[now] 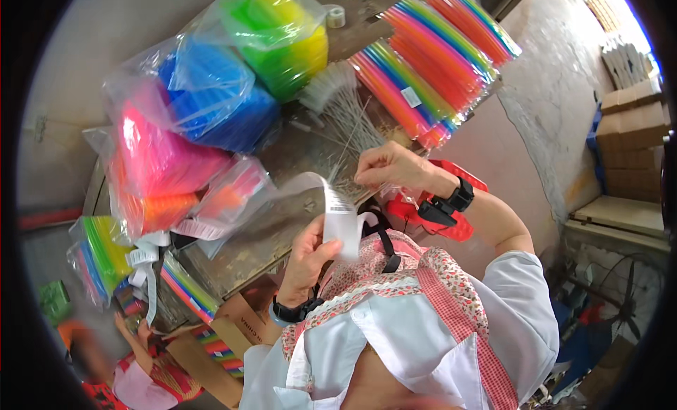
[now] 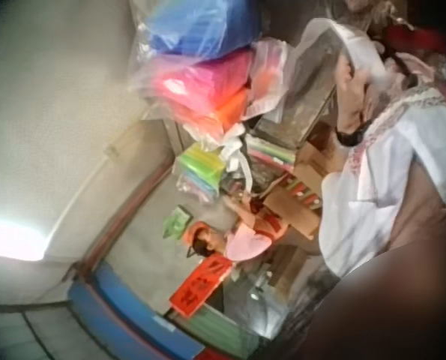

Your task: Packaging bundles of colorful plastic straws into cardboard boxes.

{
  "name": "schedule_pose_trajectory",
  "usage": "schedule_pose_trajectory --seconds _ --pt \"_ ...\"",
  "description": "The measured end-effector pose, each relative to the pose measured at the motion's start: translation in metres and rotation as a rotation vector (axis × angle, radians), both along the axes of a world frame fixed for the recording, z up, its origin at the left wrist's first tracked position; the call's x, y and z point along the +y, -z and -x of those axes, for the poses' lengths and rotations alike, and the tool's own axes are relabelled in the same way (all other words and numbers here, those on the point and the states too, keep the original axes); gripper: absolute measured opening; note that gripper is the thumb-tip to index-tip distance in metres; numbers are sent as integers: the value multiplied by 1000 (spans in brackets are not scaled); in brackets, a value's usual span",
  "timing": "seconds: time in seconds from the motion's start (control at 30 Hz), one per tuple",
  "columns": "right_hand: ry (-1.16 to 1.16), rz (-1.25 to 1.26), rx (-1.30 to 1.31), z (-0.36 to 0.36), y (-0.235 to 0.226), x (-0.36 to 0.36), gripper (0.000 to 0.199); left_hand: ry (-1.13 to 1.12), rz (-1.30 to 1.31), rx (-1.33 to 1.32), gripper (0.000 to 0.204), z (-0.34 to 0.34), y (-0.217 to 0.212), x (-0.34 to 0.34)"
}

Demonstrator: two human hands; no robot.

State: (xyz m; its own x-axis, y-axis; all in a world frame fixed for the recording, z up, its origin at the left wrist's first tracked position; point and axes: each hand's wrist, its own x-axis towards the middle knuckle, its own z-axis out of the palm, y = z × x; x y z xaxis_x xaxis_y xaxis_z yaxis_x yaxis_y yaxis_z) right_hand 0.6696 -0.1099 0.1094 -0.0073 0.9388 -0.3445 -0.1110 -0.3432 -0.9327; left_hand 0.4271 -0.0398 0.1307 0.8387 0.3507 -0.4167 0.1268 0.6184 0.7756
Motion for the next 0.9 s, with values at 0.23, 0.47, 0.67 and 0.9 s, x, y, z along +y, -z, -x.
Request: schedule_pose_trajectory --seconds 0.23,0.47,0.67,0.9 --pt "-74 -561 -557 11 -26 -1 13 22 -91 67 43 -24 -2 1" --pt "-59 -545 -512 3 -17 0 11 84 -138 36 43 -31 -10 0" --pt "348 -115 -469 -74 -25 -2 9 74 -123 1 47 -24 -3 2" --pt "763 -73 -2018 -208 -17 -8 21 155 -108 67 55 -15 12 3"
